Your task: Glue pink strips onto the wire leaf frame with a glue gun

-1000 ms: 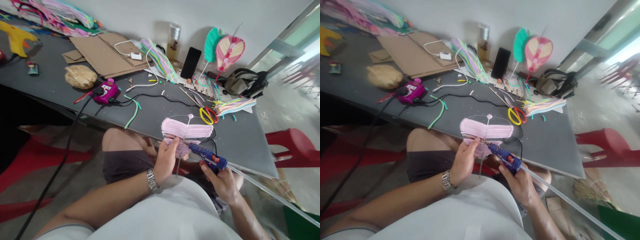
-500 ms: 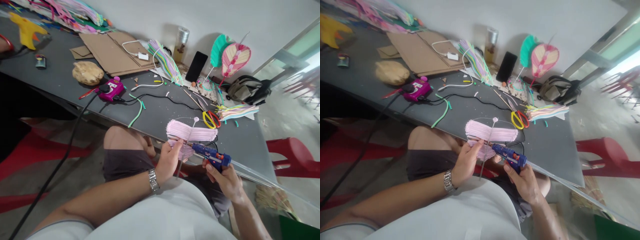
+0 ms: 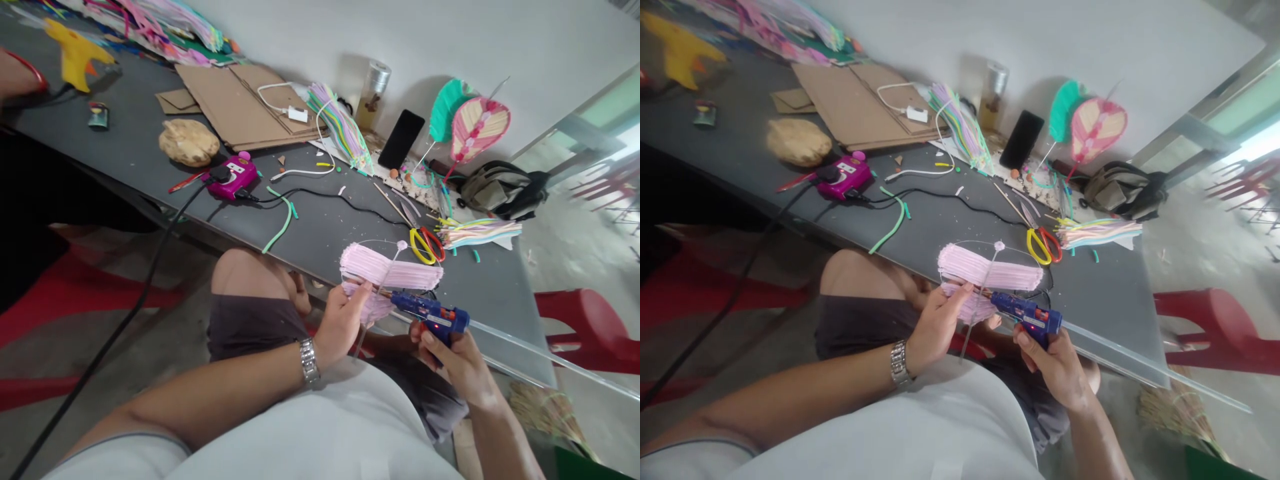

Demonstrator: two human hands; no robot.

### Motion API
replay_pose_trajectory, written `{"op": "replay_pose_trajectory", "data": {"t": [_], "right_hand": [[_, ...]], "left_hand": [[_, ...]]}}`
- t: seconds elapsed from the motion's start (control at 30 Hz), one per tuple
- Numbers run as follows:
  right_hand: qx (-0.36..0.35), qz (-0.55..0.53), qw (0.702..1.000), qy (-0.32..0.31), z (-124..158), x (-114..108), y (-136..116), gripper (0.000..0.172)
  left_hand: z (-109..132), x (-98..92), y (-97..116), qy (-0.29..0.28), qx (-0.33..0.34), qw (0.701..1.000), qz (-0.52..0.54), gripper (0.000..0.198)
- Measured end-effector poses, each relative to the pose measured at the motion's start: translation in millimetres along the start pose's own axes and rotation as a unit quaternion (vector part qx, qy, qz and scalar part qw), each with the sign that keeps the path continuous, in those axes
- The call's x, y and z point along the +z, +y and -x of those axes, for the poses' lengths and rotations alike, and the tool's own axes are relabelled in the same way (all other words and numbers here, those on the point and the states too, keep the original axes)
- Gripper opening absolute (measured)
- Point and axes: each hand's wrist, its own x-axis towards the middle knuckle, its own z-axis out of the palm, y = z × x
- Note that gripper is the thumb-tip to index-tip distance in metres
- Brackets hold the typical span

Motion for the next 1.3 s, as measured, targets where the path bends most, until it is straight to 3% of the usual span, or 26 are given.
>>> {"op": "replay_pose_trajectory", "data": {"t": [0.23,1.3], "right_hand": [[0.015,-0.042,0.999,-0.01,-4,-6,5,0.034],[-0.005,-0.019,0.999,-0.043,-13,-12,-2,0.034]], "left_hand": [[3,3.7,7,-0.011,-0.021,1.0,0.015,0.044],[4,2.1,11,-0.024,-0.016,0.999,-0.018,0.038]]}}
